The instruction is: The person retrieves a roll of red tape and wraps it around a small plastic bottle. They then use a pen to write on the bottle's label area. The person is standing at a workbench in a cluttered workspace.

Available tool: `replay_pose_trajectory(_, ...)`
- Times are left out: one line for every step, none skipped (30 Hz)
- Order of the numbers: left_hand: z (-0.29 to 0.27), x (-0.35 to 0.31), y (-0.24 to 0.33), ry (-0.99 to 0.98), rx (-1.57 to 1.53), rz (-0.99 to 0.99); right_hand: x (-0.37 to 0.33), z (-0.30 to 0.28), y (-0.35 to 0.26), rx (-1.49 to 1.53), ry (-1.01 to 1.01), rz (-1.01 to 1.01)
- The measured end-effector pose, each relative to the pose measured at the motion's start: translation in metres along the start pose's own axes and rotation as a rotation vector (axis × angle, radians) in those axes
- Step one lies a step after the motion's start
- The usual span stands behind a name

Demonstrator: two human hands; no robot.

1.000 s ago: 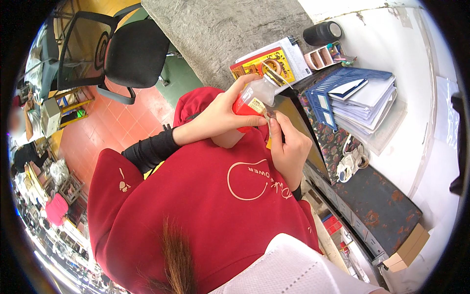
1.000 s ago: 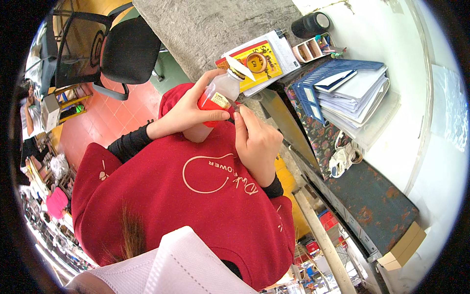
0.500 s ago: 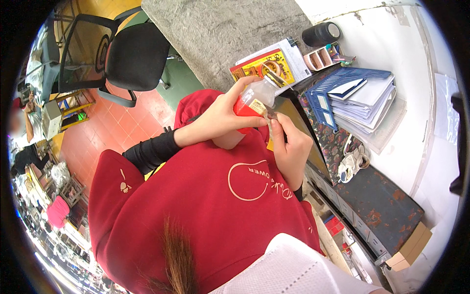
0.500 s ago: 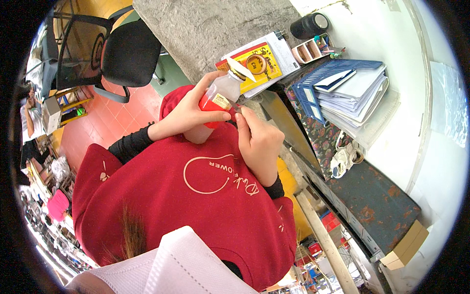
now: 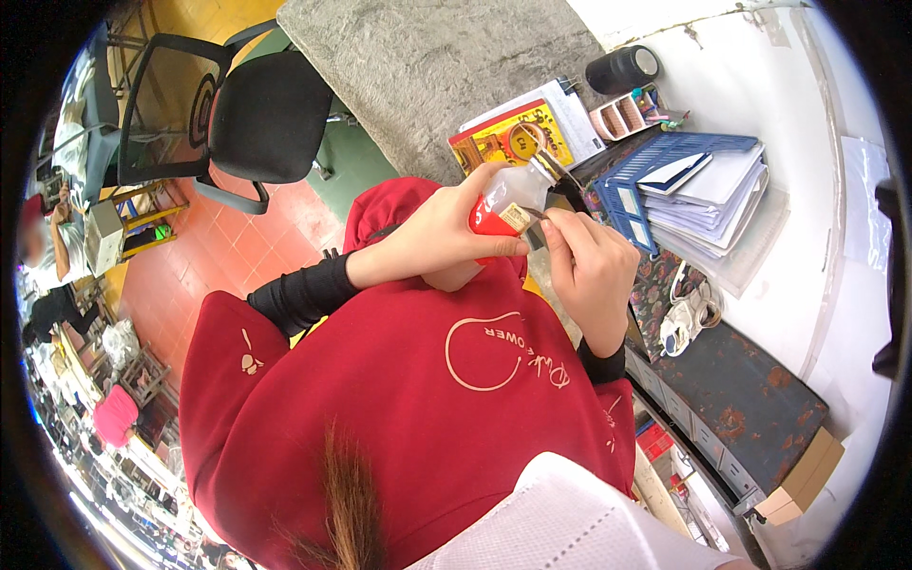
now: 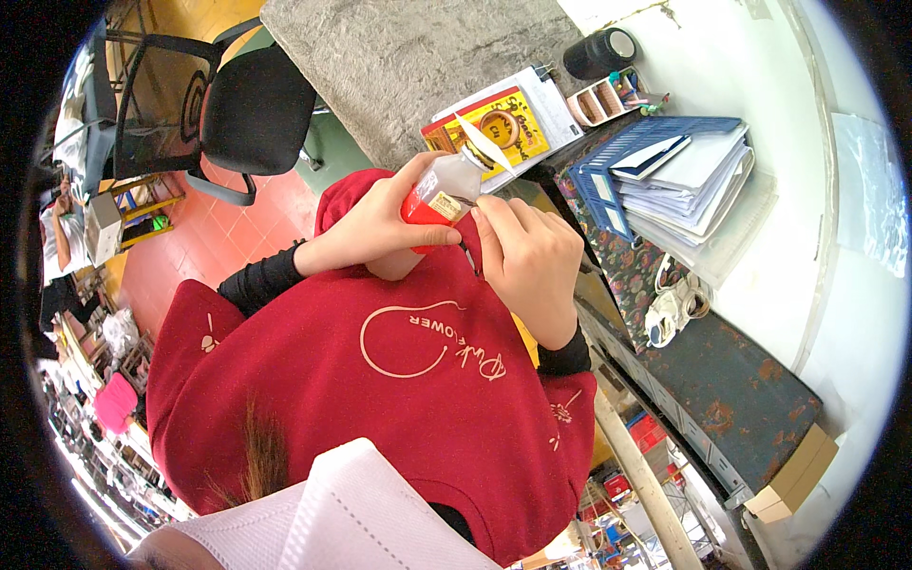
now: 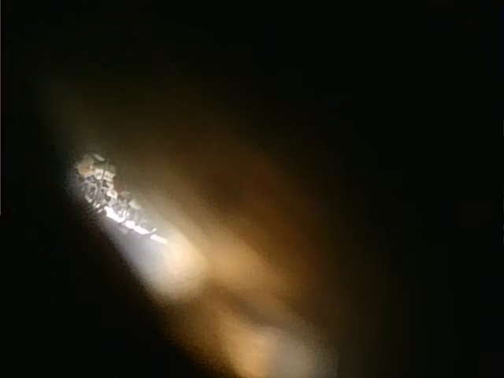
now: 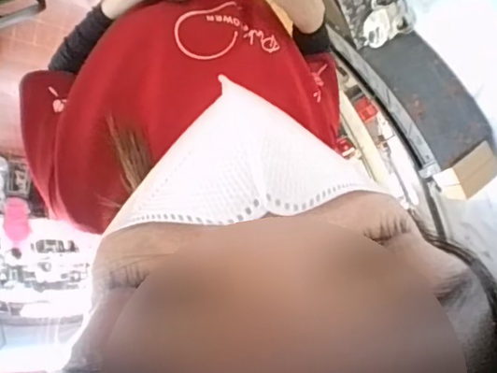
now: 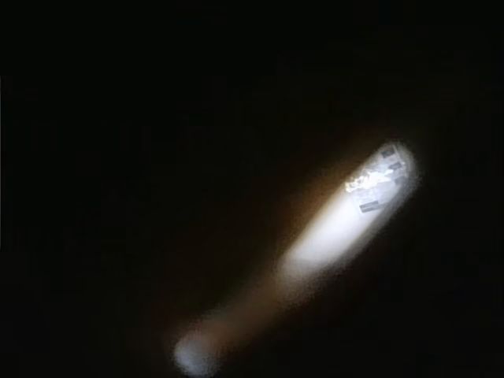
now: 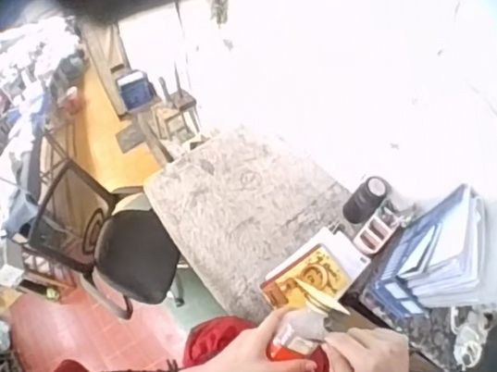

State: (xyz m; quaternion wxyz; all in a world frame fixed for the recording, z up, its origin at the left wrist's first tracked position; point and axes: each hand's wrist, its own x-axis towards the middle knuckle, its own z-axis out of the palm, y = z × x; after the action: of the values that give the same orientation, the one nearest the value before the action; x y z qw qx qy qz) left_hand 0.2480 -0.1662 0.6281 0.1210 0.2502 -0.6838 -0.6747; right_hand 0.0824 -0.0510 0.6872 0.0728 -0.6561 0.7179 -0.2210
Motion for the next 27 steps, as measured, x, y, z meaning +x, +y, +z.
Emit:
replay_pose_trajectory(0.0, 0.0, 0.001, -0.004, -0.004, 0.002, 0.001, 0.0, 0.0, -0.006, -0.002, -0.008)
replay_pose_trajectory(-0.001, 0.0, 0.002, -0.003, -0.003, 0.009, 0.002, 0.0, 0.0, -0.013, -0.005, -0.017)
replay_pose_trajectory(-0.001, 0.0, 0.003, -0.009, -0.009, 0.002, 0.003, 0.0, 0.0, -0.012, 0.002, -0.023)
replay_pose_trajectory(-0.001, 0.0, 0.004, -0.011, -0.011, 0.0, 0.003, 0.001, 0.0, -0.012, 0.009, -0.03)
replay_pose_trajectory(-0.001, 0.0, 0.004, -0.015, -0.007, -0.007, 0.004, 0.002, -0.001, -0.011, 0.016, -0.036)
replay_pose_trajectory(-0.001, -0.001, 0.004, -0.024, -0.011, -0.014, 0.004, 0.002, -0.001, -0.013, 0.007, -0.037)
replay_pose_trajectory(-0.002, -0.001, 0.004, -0.034, -0.008, -0.026, 0.004, 0.001, 0.0, -0.015, -0.001, -0.037)
replay_pose_trajectory(-0.002, -0.001, 0.004, -0.043, -0.002, -0.029, 0.004, 0.001, 0.0, -0.017, -0.009, -0.036)
replay_pose_trajectory(-0.002, -0.002, 0.003, -0.046, -0.004, -0.038, 0.004, 0.001, 0.0, -0.015, -0.01, -0.045)
replay_pose_trajectory(-0.001, -0.002, 0.002, -0.046, -0.002, -0.039, 0.004, 0.001, 0.0, -0.013, -0.012, -0.054)
replay_pose_trajectory(-0.001, -0.002, 0.001, -0.047, 0.0, -0.039, 0.004, 0.0, 0.001, -0.01, -0.013, -0.062)
replay_pose_trajectory(-0.001, -0.003, 0.001, -0.04, 0.002, -0.018, 0.004, 0.0, 0.001, -0.006, -0.013, -0.07)
replay_pose_trajectory(0.0, -0.003, 0.0, -0.034, 0.005, 0.002, 0.004, 0.0, 0.001, -0.002, -0.013, -0.077)
replay_pose_trajectory(0.0, -0.003, 0.0, -0.027, 0.007, 0.022, 0.004, 0.0, 0.001, 0.001, -0.015, -0.082)
replay_pose_trajectory(0.0, -0.004, -0.001, -0.03, 0.001, 0.026, 0.004, 0.0, 0.001, 0.005, -0.018, -0.087)
replay_pose_trajectory(0.001, -0.004, -0.001, -0.032, -0.006, 0.032, 0.004, 0.0, 0.001, 0.007, -0.022, -0.091)
replay_pose_trajectory(0.0, -0.004, 0.0, -0.034, -0.013, 0.037, 0.004, -0.001, 0.001, 0.009, -0.027, -0.096)
replay_pose_trajectory(0.0, -0.005, 0.0, -0.053, -0.016, 0.008, 0.004, -0.001, 0.001, 0.019, -0.036, -0.097)
replay_pose_trajectory(-0.001, -0.006, 0.001, -0.072, -0.018, -0.019, 0.005, -0.002, 0.002, 0.028, -0.045, -0.098)
replay_pose_trajectory(-0.001, -0.006, 0.001, -0.085, -0.023, -0.026, 0.005, -0.003, 0.002, 0.037, -0.053, -0.101)
replay_pose_trajectory(-0.002, -0.007, 0.001, -0.095, -0.02, -0.048, 0.005, -0.004, 0.002, 0.043, -0.065, -0.103)
replay_pose_trajectory(-0.002, -0.007, 0.001, -0.099, -0.02, -0.05, 0.005, -0.005, 0.003, 0.048, -0.077, -0.106)
replay_pose_trajectory(-0.002, -0.007, 0.001, -0.104, -0.02, -0.051, 0.005, -0.006, 0.003, 0.053, -0.089, -0.109)
replay_pose_trajectory(-0.001, -0.007, 0.0, -0.089, -0.024, -0.02, 0.005, -0.007, 0.003, 0.061, -0.103, -0.105)
replay_pose_trajectory(0.0, -0.007, -0.001, -0.074, -0.028, 0.011, 0.005, -0.008, 0.002, 0.069, -0.118, -0.102)
replay_pose_trajectory(0.001, -0.008, -0.002, -0.059, -0.032, 0.042, 0.005, -0.009, 0.002, 0.081, -0.134, -0.099)
replay_pose_trajectory(0.001, -0.008, -0.003, -0.061, -0.03, 0.042, 0.006, -0.01, 0.002, 0.07, -0.145, -0.101)
